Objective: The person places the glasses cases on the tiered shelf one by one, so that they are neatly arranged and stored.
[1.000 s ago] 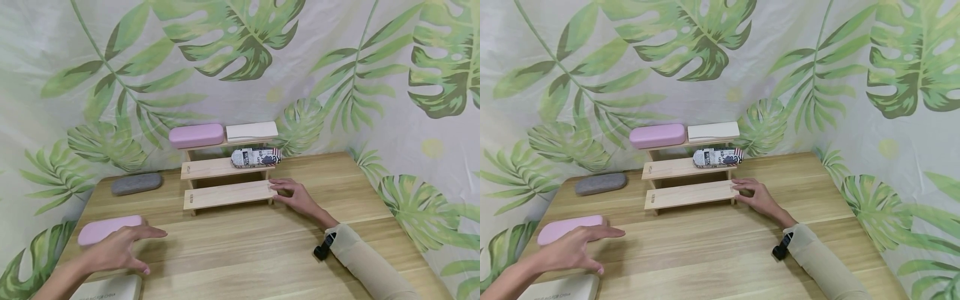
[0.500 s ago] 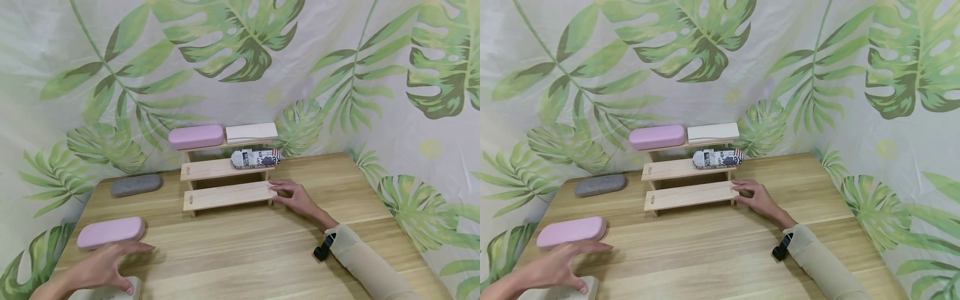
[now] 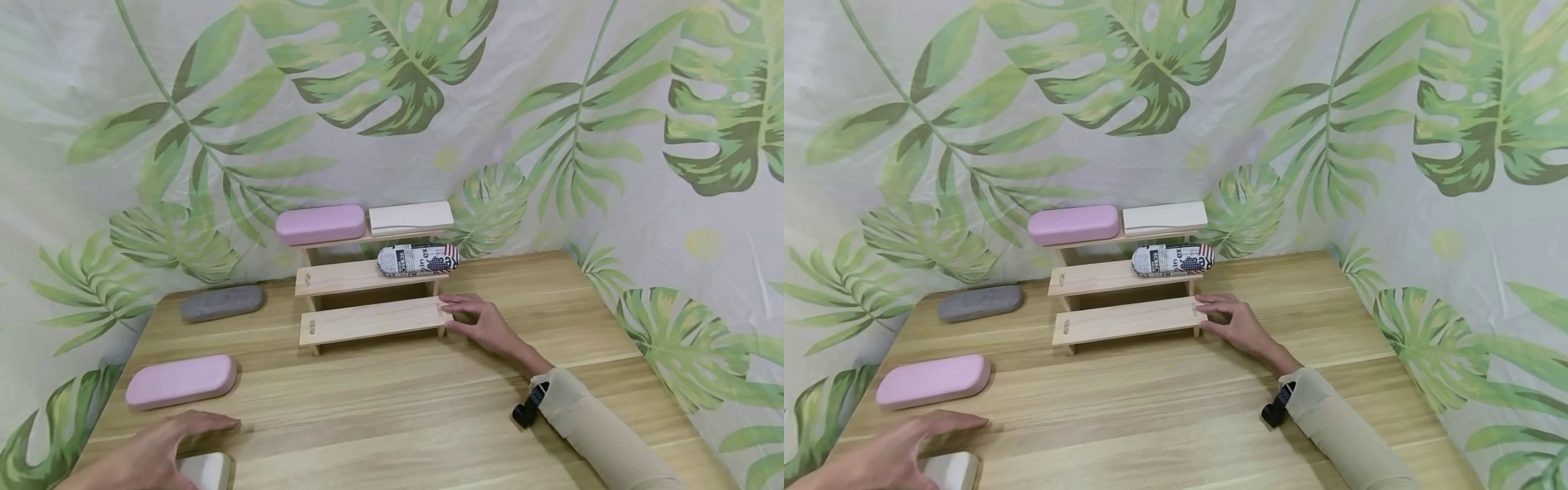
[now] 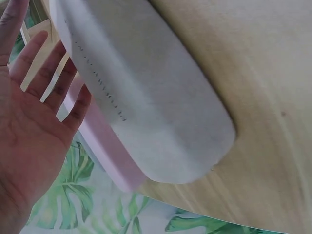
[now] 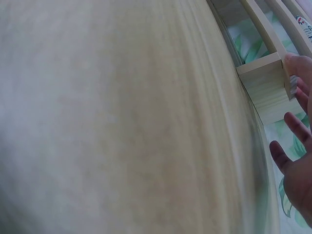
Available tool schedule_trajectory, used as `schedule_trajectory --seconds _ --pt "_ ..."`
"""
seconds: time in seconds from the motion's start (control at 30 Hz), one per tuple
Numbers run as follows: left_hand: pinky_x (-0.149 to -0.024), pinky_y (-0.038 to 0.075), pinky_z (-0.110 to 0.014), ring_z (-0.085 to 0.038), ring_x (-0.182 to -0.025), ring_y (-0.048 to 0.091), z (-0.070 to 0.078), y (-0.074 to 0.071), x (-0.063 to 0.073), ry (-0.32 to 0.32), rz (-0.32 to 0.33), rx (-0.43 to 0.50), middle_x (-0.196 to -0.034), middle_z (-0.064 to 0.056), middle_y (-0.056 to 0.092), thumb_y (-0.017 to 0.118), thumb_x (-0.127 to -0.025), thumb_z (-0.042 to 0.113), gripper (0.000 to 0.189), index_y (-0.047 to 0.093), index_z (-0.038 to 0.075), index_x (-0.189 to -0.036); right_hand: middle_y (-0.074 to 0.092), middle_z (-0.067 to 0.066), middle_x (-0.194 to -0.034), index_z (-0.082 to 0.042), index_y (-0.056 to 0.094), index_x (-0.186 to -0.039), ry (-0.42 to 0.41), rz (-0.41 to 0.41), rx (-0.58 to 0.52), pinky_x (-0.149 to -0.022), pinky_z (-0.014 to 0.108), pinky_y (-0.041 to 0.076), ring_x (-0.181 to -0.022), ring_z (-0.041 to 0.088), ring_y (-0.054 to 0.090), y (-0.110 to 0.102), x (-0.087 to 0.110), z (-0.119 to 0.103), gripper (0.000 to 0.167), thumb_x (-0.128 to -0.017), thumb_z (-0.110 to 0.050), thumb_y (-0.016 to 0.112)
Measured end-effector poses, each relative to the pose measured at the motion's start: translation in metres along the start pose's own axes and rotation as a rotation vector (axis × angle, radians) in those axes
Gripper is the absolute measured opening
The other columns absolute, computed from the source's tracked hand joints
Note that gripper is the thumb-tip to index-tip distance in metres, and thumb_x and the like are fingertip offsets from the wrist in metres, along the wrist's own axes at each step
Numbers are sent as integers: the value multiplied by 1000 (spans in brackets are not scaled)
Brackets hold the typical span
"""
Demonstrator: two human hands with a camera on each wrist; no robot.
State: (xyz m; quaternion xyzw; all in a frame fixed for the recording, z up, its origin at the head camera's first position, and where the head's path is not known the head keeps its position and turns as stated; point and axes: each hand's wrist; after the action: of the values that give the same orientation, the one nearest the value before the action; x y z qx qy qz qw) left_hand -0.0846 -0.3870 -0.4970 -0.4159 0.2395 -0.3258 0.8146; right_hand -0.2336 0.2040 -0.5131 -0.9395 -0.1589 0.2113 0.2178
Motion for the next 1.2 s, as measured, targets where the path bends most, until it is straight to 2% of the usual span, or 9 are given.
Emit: schedule_trajectory --seconds 0.07,0.23,0.4,0.57,0.93,1.1,1.2 --pt "-88 53 -20 -3 -125 59 -1 1 3 -21 -5 -11 -138 6 67 98 -70 45 87 64 17 -145 64 21 -145 5 74 -126 0 -1 0 -120 54 34 -138 39 54 0 0 0 36 -90 2 80" --pt "-84 55 -23 -5 -123 61 -7 7 7 23 -10 -22 -137 6 67 94 -77 46 80 65 16 -145 64 21 -145 5 74 -126 -1 0 -3 -119 56 33 -138 40 54 -1 0 0 36 -90 2 80" --pt "-81 55 -24 -6 -122 61 -12 11 8 57 -34 13 -138 4 68 90 -85 44 72 64 14 -145 64 22 -144 5 74 -125 -3 1 -8 -120 48 33 -137 41 54 -1 0 1 36 -90 2 80" --pt "-81 54 -23 -6 -119 62 -14 14 6 118 -28 43 -135 2 70 90 -85 44 72 65 10 -143 65 21 -144 4 74 -125 -4 5 -7 -119 41 33 -137 39 54 -1 0 2 36 -90 2 81" --pt "-79 55 -23 -8 -116 65 -19 13 5 187 -70 87 -130 0 71 90 -85 40 70 65 8 -142 65 20 -144 4 74 -125 -3 7 -10 -120 39 34 -137 38 55 -1 0 3 36 -90 1 81" --pt "-76 53 -23 -6 -115 64 -20 11 7 193 -93 72 -128 2 70 88 -87 40 68 64 10 -144 65 21 -144 4 74 -125 -3 7 -11 -120 43 34 -137 39 54 0 0 3 36 -90 1 81" --pt "-74 53 -22 -4 -112 63 -20 12 10 183 -81 35 -125 4 69 89 -86 40 67 65 12 -143 64 22 -144 4 74 -126 -5 6 -16 -120 44 33 -138 40 54 0 0 2 36 -90 1 80"
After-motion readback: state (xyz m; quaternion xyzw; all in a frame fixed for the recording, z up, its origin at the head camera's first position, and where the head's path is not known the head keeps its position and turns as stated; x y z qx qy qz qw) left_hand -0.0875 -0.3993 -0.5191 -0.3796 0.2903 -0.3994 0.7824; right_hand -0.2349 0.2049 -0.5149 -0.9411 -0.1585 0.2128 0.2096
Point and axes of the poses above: each hand's wrist, its own x-axis away from the middle knuckle, its own y-axis out of the palm, z = x × y
